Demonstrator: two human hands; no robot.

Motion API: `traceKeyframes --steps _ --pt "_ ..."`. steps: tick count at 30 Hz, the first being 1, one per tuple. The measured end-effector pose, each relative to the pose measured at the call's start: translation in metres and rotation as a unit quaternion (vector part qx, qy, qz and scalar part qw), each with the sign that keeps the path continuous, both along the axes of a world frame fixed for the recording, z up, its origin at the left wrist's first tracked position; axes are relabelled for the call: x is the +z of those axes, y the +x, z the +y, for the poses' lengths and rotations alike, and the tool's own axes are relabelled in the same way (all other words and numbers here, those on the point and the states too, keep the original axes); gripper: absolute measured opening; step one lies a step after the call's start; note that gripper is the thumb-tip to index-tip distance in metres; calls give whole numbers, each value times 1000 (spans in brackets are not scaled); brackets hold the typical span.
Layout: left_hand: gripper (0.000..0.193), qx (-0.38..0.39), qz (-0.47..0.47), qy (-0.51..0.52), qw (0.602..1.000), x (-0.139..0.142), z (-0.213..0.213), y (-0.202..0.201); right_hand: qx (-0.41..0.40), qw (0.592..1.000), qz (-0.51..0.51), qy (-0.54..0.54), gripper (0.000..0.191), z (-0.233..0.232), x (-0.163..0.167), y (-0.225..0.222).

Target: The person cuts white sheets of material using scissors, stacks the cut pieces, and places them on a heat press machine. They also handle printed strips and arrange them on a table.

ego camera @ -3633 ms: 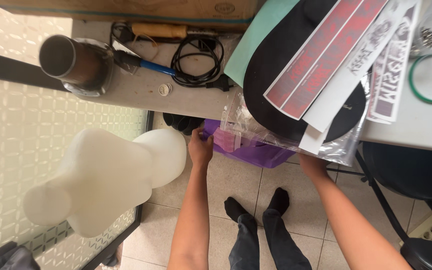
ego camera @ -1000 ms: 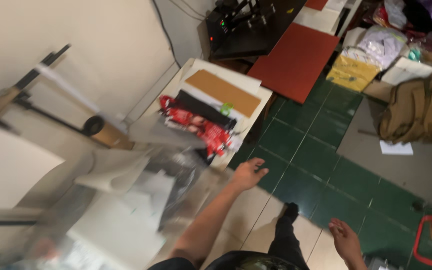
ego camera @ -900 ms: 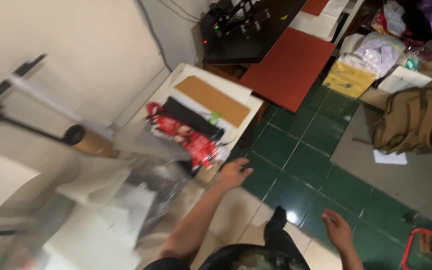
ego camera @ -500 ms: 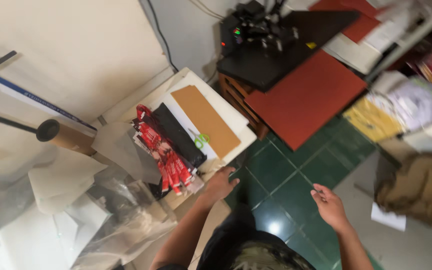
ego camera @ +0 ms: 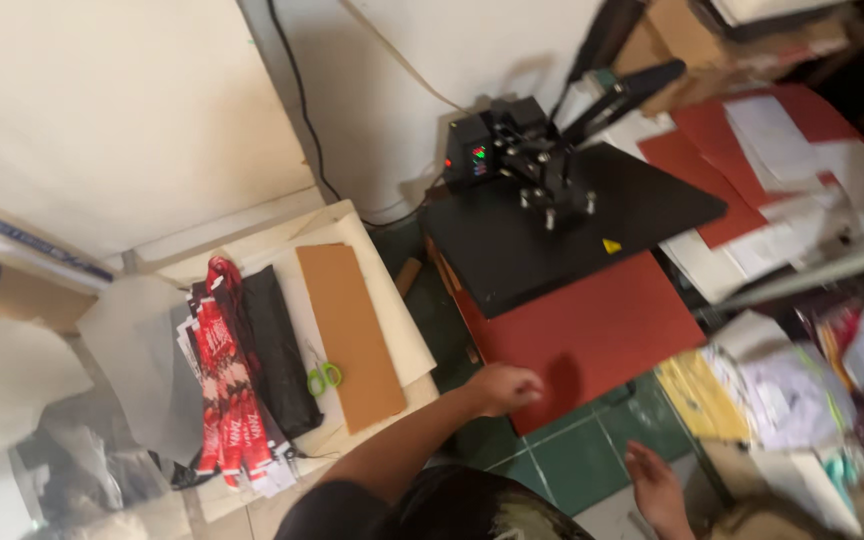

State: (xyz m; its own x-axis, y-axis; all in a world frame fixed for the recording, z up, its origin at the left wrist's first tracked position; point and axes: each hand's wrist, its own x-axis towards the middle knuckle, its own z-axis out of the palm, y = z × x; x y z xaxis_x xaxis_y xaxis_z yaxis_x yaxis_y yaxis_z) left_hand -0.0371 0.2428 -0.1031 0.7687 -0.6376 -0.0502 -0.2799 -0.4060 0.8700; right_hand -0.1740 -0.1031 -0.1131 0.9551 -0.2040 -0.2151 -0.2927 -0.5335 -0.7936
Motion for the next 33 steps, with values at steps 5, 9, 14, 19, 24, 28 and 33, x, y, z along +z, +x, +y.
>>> traceKeyframes --steps 5,9,14,19,24,28,33 --pt "42 -59 -3 142 988 15 -64 45 -5 997 41 -58 39 -23 -32 84" --pt "45 -23 72 220 972 -5 -101 45 170 967 180 -55 40 -34 -37 136" --pt "47 150 148 232 950 -17 -84 18 396 874 232 -158 43 -15 -38 225" --pt "41 364 119 188 904 1 -51 -37 447 885 125 -50 45 9 -35 283" --pt "33 550 142 151 809 29 -35 -101 517 823 203 -121 48 64 -37 307" --pt "33 632 118 145 752 44 -30 -157 598 777 166 -107 50 97 -40 285" --pt "35 707 71 182 679 48 0 -215 648 742 153 -79 51 132 -39 250"
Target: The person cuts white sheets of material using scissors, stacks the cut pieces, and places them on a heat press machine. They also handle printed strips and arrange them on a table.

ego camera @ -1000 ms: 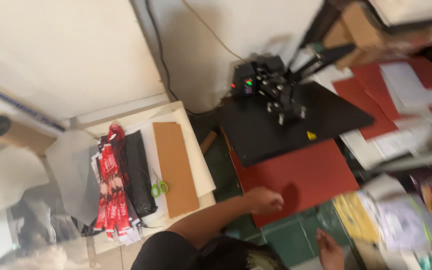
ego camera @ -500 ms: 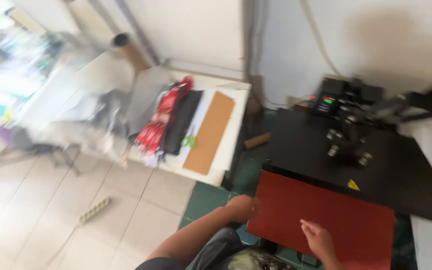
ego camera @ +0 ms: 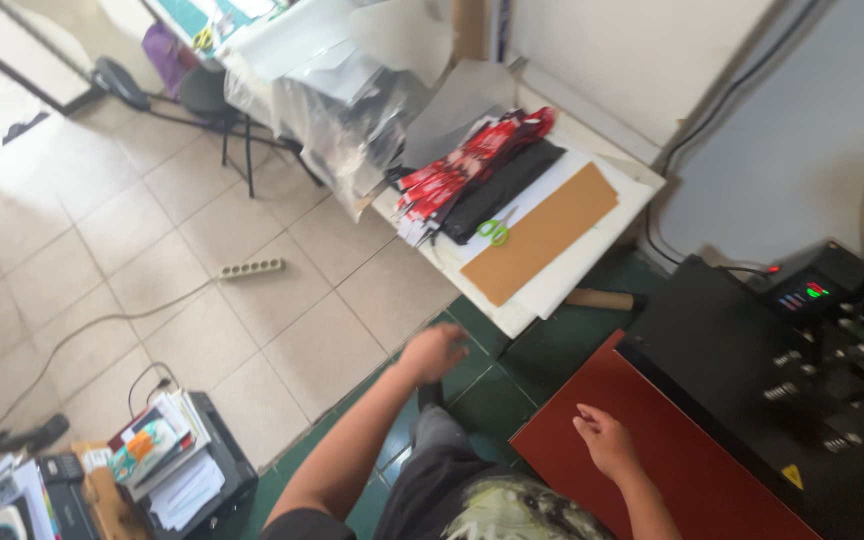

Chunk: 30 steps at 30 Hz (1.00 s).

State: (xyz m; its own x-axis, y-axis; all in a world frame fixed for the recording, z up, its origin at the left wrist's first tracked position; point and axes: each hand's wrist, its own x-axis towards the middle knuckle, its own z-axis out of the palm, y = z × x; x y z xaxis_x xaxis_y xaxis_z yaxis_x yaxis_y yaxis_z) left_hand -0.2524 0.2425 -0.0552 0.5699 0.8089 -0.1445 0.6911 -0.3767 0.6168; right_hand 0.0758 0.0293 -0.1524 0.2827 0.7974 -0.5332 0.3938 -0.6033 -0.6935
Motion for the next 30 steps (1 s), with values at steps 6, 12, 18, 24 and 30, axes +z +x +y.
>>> traceKeyframes --steps 6,12,18,24,30 --pt "37 147 -40 -1 988 -11 112 -50 14 1000 -2 -3 50 41 5 -41" --pt "38 230 -162 83 956 -27 286 -44 -15 1000 -21 4 48 114 20 -86" --pt "58 209 -192 -149 947 1 399 6 -53 996 53 51 47 203 27 -138" --pt "71 -106 -304 85 943 92 315 74 -198 943 242 115 52 273 52 -140" --pt "53 -162 -411 18 897 112 273 62 -319 805 460 194 80 350 109 -123"
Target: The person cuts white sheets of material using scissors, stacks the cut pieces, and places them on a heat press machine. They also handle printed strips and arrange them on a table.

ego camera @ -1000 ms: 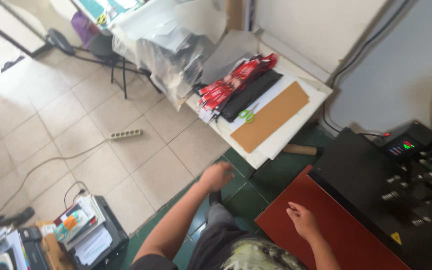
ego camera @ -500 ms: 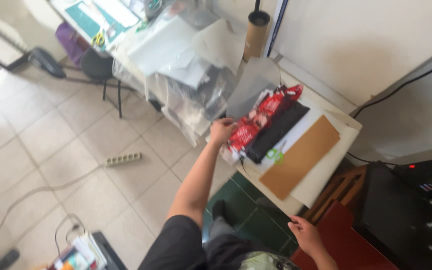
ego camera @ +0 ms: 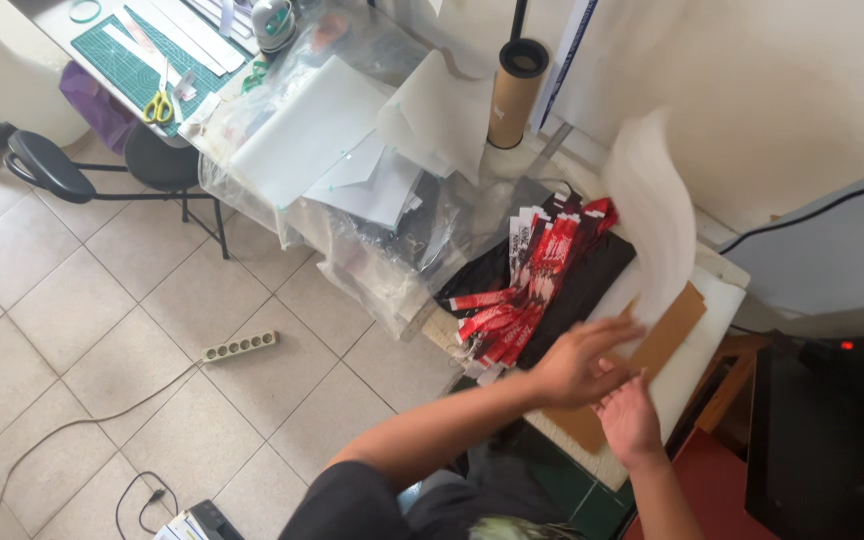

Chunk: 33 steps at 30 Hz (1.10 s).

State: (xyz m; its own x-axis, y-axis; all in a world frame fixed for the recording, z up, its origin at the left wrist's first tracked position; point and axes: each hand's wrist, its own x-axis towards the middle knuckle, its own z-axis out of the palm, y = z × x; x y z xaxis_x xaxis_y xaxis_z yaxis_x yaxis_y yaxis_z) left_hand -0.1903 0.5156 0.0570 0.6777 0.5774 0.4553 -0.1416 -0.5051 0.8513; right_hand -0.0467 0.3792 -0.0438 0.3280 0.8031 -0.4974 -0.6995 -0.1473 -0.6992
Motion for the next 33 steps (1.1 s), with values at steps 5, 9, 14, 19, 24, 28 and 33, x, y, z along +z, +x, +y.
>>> traceKeyframes --steps 5,9,14,19,24,28,33 --pt "23 116 5 -182 976 -50 -10 -32 57 898 228 373 73 48 12 11" --pt "24 157 152 -356 909 -92 21 -76 -39 968 172 179 31 65 -37 29" --pt "32 157 269 -9 950 -93 122 -107 -26 993 93 75 24 72 -91 39" --pt "36 335 384 161 845 -49 310 -120 -45 998 33 14 36 78 -79 25" --pt "47 394 364 365 761 -34 428 -109 -62 995 -80 -15 38 86 -35 12" --pt "23 354 338 113 865 -57 470 -112 -72 989 -121 37 37 64 2 21" --pt "30 265 -73 -221 936 -70 487 -150 -195 969 -130 82 44 -9 54 35"
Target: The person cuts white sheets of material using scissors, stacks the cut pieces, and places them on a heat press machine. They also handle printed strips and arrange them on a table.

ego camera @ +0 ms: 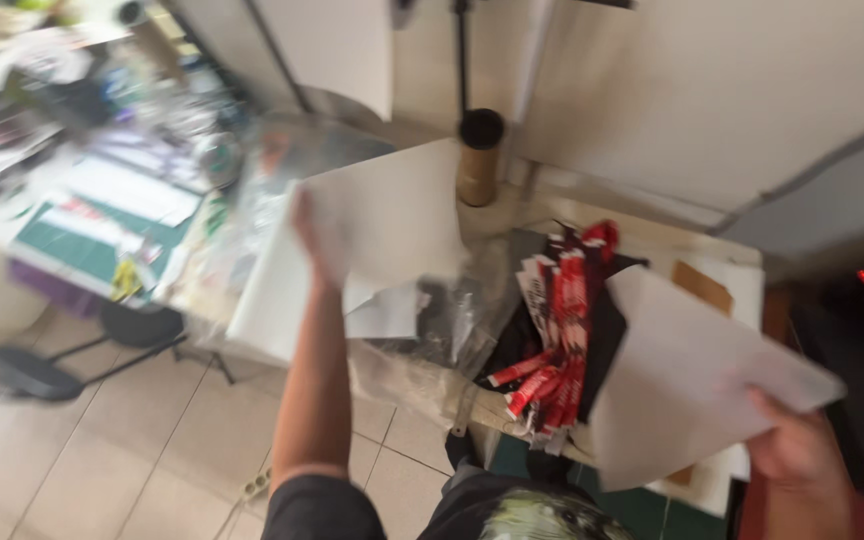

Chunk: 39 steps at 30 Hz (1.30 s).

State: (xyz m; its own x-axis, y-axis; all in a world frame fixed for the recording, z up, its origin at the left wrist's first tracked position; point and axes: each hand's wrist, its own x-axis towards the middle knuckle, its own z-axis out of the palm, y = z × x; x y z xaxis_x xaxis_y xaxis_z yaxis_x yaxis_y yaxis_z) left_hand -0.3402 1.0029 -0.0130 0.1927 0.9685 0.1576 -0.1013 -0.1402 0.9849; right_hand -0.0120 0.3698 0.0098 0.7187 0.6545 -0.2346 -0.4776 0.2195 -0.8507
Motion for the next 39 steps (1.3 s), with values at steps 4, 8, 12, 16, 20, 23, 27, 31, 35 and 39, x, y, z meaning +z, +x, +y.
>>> traceKeyframes --steps 4,8,12,16,20,23,27,31,35,39 --pt "30 -115 -124 -103 980 16 -48 -21 -51 992 -47 103 42 -69 51 -7" --pt "31 -243 -113 -173 948 30 -129 13 -44 978 -120 168 33 -109 91 -25" --pt "31 -365 -68 -235 898 14 -225 86 -7 974 -162 159 32 -130 118 -26" --pt "33 -440 12 -267 858 -31 -306 178 32 965 -175 192 39 -157 126 -4" --pt "34 -402 172 -251 864 -84 -352 255 36 963 -173 203 45 -193 119 22" --pt "36 -342 290 -221 866 -115 -361 271 4 967 -163 194 48 -224 107 33" --pt "38 -282 389 -184 858 -129 -363 276 6 974 -152 168 46 -253 87 62" --pt "40 -241 445 -149 850 -125 -365 283 66 960 -198 184 37 -255 66 96" --pt "43 -221 480 -116 841 -116 -371 287 80 935 -193 285 47 -230 54 114" --pt "45 -213 499 -115 832 -120 -375 286 142 937 -141 288 49 -208 55 121"
